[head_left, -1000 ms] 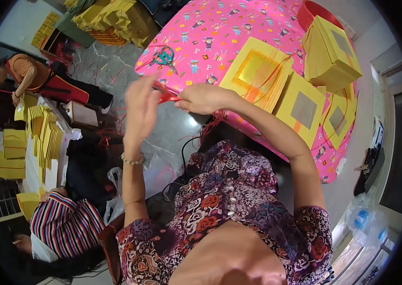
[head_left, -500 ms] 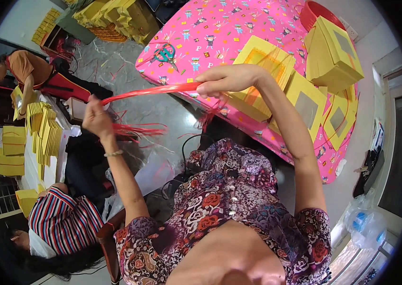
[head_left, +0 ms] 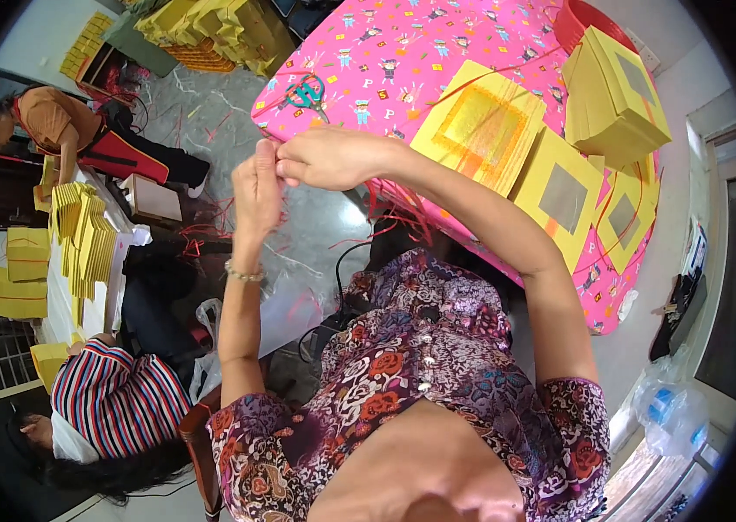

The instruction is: Preparing red plastic strips for tying boxes by straightening and organizing them.

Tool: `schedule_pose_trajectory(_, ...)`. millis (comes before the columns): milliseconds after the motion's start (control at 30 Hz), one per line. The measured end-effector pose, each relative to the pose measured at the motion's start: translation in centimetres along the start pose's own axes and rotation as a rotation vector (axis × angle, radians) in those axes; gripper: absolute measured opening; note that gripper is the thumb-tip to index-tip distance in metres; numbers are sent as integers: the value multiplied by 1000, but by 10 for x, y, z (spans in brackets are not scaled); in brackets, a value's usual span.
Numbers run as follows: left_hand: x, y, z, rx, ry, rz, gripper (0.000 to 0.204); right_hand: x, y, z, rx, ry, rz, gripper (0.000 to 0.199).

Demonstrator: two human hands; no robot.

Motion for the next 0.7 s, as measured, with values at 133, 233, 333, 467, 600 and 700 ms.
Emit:
schedule_pose_trajectory(133,5,-17,10,-11,229,273,42,17,-9,21,-69,3,-90,39)
schedule_pose_trajectory(233,-15,-88,-40,49,198,632,44,37,-38,42,-166,11,-121,39)
schedule_pose_trajectory(333,-20,-144,-79,-285,102,772,53,48,-54,62,-79,110,-76,39)
schedule_pose_trajectory(467,-19,-128,-74,-507,184,668,38,37,-40,65,154,143,57,37)
schedule_pose_trajectory(600,-5,-58,6,-251,409,574,28,26,-4,35,234,170,39,35)
schedule_pose_trajectory(700,5,-3,35,-176,430,206,29,18,9,9,220,93,10,32)
Point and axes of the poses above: each hand's wrist, its own x-axis away from the middle knuckle, its own y-axis out of the palm, z = x × y, the point moved 6 cm from there along -x, towards the middle knuckle, and after that the axes turned 15 degrees about z, right-handed, at the moved point
